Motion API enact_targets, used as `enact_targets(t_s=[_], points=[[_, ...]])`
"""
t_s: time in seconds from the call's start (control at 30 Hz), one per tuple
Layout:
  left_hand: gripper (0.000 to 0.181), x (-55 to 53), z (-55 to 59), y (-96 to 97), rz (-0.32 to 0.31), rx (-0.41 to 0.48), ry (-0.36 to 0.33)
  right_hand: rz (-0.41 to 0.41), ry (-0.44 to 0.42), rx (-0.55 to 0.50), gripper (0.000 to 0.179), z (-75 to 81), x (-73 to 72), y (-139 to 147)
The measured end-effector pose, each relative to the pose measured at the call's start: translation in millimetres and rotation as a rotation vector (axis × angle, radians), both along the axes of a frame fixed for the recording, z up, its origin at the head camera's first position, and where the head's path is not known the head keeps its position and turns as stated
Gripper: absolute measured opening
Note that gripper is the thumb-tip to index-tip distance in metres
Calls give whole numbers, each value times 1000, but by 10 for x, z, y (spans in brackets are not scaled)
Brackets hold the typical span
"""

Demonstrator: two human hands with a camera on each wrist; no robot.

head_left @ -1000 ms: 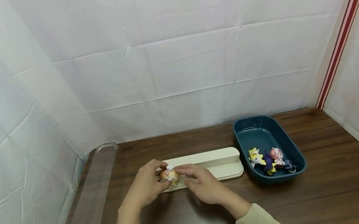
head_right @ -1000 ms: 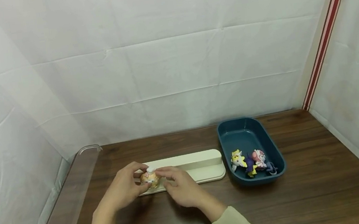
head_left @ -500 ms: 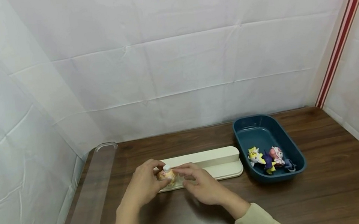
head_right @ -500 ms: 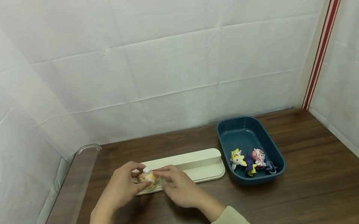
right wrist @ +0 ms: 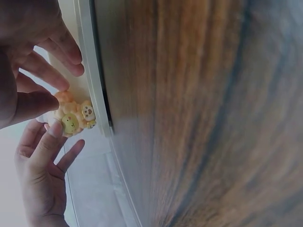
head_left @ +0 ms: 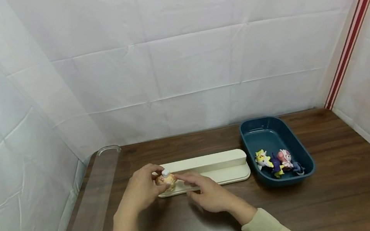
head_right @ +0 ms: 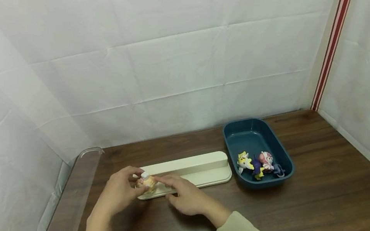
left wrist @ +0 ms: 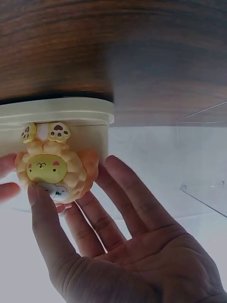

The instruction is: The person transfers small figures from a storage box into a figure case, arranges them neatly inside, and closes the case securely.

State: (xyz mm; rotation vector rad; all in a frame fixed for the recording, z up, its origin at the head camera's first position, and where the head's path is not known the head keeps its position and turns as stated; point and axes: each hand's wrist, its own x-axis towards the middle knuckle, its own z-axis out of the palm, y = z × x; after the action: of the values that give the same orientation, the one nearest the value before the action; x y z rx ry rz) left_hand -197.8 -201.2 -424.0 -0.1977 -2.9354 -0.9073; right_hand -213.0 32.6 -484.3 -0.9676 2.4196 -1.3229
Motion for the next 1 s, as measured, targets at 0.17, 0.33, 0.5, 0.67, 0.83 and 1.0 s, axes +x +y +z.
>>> enact_targets(t_s=[0.17,0.33,0.5,0.67,0.83,1.0], points=[[41,8,24,-37,13,-34,-4,52,39,22,66,2,0,-8],[41,11,36,-52,20,-35,-18,75,67,57,70,2,14,-17],[42,18,37,-67,24,-34,-28,72,97,113,70,-23,25,-28],[44,21,39,-90,34,-43,-46,93,102,146,72,-49,30,-36],[45,28,44,-94,32,-50,-47,113,98,176,72,-40,40,-35],[42,25,48,-85,30,-42,-50,112,99,176,72,-22,49,-31]])
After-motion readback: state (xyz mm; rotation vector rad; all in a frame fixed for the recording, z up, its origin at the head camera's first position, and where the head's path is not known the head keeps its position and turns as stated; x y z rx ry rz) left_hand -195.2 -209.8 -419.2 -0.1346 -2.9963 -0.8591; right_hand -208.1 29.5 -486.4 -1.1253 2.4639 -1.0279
